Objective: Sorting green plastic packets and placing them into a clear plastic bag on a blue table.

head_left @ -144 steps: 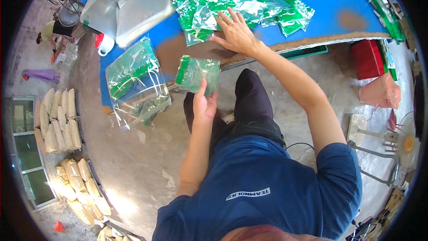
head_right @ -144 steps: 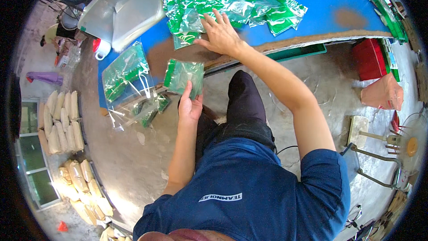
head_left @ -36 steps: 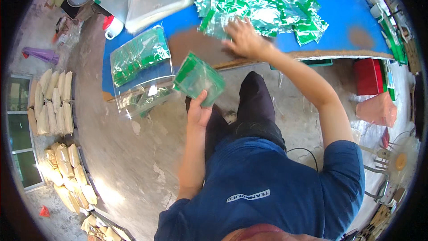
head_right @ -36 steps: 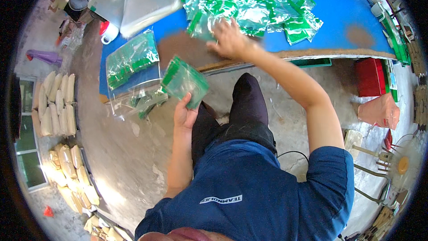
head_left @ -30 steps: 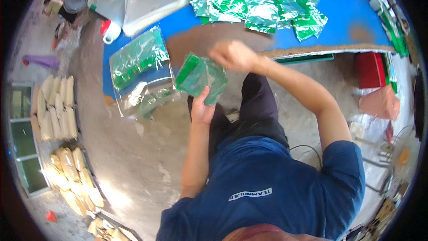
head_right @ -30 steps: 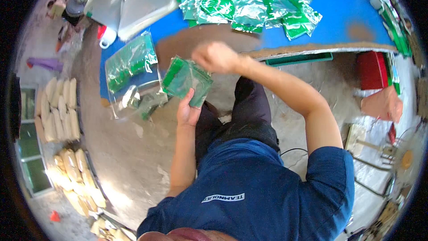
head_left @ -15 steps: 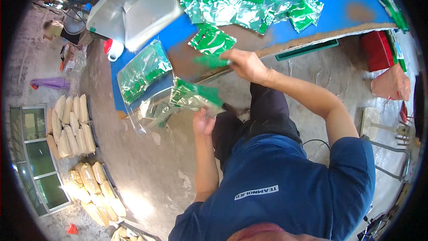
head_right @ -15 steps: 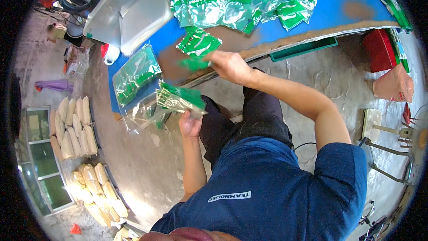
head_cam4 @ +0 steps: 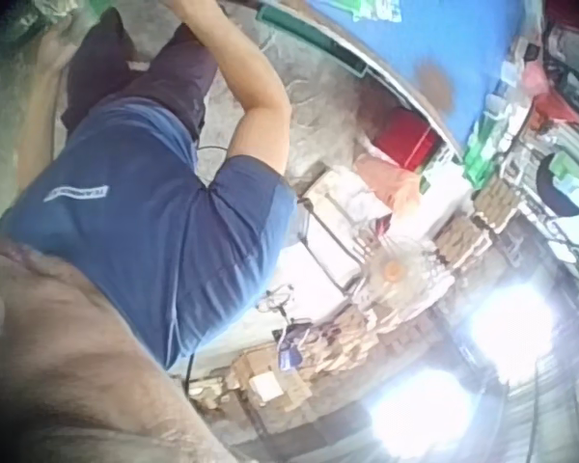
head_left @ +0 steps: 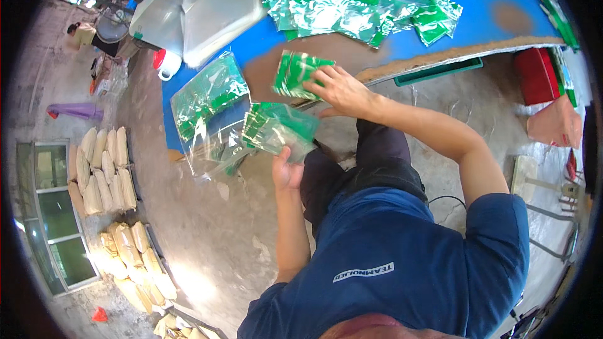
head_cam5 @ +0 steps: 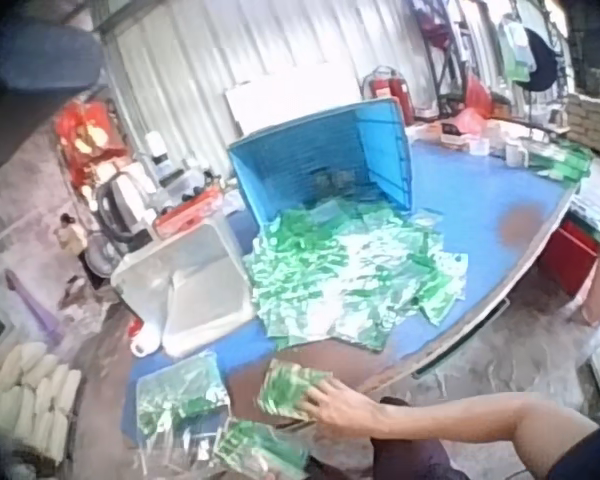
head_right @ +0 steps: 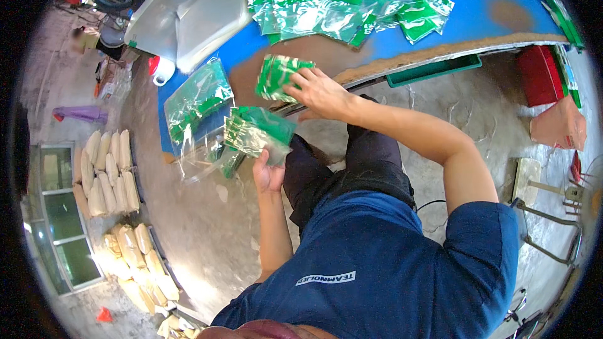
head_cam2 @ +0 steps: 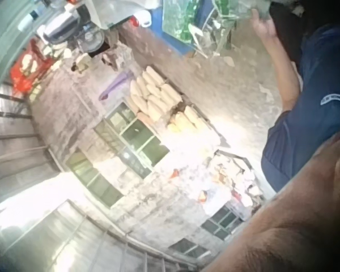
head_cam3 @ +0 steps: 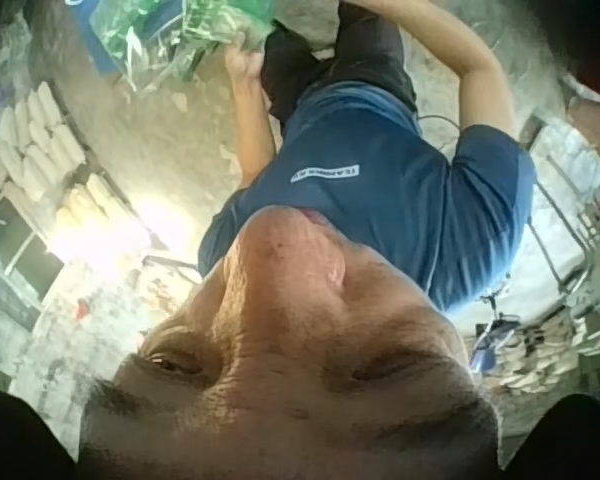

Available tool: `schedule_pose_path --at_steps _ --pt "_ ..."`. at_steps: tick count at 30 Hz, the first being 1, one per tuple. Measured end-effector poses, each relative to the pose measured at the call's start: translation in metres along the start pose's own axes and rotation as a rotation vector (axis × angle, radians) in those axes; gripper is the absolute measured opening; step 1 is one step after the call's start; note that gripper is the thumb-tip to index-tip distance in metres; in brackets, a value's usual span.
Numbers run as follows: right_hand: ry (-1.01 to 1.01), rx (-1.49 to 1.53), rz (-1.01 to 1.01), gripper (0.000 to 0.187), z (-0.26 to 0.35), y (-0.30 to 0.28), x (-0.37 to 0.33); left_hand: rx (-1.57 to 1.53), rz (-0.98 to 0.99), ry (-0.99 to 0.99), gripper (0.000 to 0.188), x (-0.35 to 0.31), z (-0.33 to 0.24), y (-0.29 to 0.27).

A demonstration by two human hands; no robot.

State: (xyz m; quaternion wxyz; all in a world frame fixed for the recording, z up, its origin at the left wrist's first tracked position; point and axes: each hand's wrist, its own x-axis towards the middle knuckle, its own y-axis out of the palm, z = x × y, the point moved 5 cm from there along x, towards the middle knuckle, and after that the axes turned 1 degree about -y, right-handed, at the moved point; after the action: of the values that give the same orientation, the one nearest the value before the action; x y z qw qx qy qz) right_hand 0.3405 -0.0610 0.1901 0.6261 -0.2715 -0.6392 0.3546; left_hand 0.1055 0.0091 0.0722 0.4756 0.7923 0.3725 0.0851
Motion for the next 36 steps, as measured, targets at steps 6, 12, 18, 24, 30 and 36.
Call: schedule_pose_path --at_steps 6,12,18,24,30,36 --pt "1.042 1.548 -0.134 0.017 0.017 0.016 -0.017 -0.238 0.23 -0.096 0.061 0.01 0.013 0.068" --pt "0.606 0.582 -0.023 0.058 -0.065 0.013 0.04 -0.15 -0.035 -0.096 0.045 0.024 0.025 0.03" --pt "0.151 -0.067 0.135 0.056 -0.052 0.048 0.012 -0.053 -0.014 0.011 0.051 0.011 0.012 0.034" --pt "0.423 0.525 0.486 0.046 -0.041 0.021 0.057 0.001 -0.083 -0.067 0.054 0.015 0.015 0.044" --pt "0.3 -0.199 0.271 0.071 -0.102 0.062 0.042 -0.075 0.001 -0.032 0.053 0.014 0.018 0.027" --pt "0.114 0.451 0.841 0.038 -0.005 0.023 0.049 0.045 -0.077 0.002 0.052 0.011 0.004 0.033"
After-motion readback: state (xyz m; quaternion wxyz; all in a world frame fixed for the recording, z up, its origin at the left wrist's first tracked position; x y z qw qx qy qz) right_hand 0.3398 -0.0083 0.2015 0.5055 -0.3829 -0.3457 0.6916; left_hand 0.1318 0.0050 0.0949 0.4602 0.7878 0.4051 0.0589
